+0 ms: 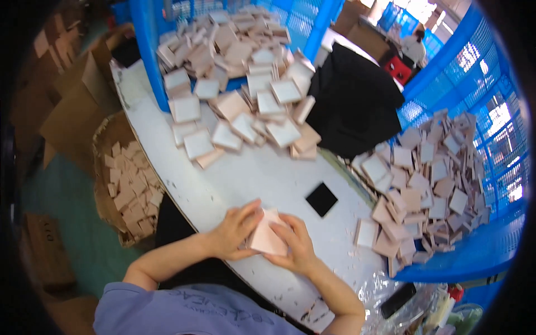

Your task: The recorder is seen assembling small gift boxes by inserting black foam pads into them and stacking them on a table.

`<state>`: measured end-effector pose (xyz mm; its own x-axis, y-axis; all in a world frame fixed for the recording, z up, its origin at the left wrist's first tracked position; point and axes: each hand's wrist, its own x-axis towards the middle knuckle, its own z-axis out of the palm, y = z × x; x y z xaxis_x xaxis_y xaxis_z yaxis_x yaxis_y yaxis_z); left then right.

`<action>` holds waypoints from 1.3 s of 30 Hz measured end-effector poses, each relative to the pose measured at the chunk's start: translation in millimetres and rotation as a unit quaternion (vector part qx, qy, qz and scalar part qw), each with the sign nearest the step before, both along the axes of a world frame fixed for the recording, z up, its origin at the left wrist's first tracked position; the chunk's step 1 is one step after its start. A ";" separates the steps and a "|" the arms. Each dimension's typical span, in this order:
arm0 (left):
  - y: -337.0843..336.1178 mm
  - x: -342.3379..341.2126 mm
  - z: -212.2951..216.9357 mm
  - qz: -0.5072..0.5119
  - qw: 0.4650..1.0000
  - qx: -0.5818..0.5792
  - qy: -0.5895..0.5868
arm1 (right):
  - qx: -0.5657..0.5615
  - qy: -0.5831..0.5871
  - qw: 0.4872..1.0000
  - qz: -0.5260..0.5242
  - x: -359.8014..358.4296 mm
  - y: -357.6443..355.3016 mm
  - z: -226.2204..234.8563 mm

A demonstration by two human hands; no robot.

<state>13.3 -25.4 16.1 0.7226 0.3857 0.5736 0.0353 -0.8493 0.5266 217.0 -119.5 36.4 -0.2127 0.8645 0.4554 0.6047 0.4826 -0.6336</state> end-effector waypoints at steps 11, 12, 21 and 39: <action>7.3 -5.2 -1.1 -0.059 0.997 -0.008 0.056 | -0.013 -0.087 0.996 0.010 -11.4 6.4 11.6; 8.2 -5.0 -3.7 -0.064 0.996 -0.016 0.061 | -0.013 -0.086 0.996 0.007 -11.1 7.4 11.6; 10.2 -8.3 -0.6 -0.072 0.993 -0.093 0.033 | -0.051 0.008 0.999 0.006 -8.6 12.9 11.6; 10.7 -6.5 -9.8 -0.079 0.994 -0.075 0.020 | -0.009 -0.143 0.988 0.050 -7.8 14.5 33.4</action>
